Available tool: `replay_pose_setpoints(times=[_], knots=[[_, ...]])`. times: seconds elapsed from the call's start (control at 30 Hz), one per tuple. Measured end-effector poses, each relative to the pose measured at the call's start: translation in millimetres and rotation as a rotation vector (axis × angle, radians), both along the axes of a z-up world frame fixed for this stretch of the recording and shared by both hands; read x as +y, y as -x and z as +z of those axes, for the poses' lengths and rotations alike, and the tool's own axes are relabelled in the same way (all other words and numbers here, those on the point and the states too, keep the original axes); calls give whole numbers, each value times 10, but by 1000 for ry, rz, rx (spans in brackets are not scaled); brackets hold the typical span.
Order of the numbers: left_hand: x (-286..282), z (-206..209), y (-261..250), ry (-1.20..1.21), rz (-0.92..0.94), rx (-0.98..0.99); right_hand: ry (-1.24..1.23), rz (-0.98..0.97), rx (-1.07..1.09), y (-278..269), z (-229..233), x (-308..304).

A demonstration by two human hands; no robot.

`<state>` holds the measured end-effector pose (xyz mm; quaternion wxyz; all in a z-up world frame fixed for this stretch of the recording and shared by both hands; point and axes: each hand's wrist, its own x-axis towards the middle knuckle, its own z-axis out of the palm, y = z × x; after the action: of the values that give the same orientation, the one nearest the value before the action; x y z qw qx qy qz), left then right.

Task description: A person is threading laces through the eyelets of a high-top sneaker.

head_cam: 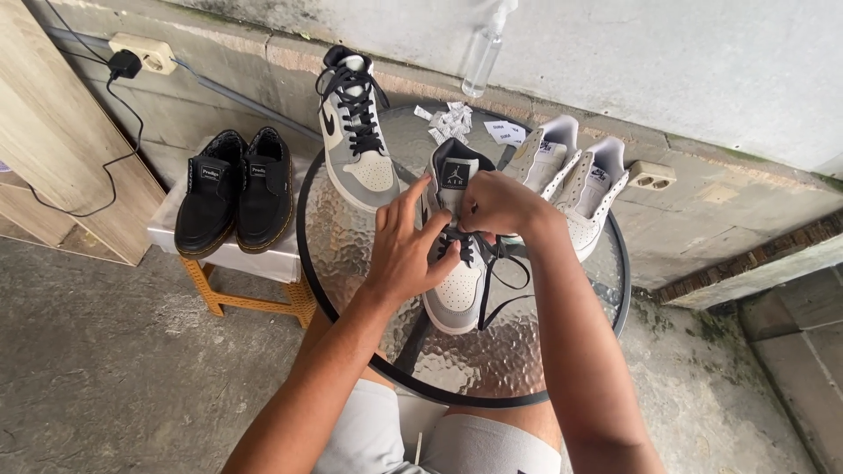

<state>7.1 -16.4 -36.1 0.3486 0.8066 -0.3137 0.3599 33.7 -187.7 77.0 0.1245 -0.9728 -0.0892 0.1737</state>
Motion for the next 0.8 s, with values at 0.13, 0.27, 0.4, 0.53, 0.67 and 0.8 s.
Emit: replay_pose_setpoints(times=[0.13,0.27,0.4,0.53,0.67,0.8], knots=[[4,-24,-26,-3,-3,25,-108,-3,2,164,142,-1],[7,-8,-5,-23,7,41,-223,26,-51,224,214,-57],[7,9,13,-50,41,24,-186,110,-170,212,156,-126],[-2,-11,5,-39,40,21,-53,135,-247,210,59,-88],[6,-10,16,-40,54,-2,-71,91,-177,297,84,-32],[3,15,28,-57,51,10,-69,73,-174,291,139,-129]])
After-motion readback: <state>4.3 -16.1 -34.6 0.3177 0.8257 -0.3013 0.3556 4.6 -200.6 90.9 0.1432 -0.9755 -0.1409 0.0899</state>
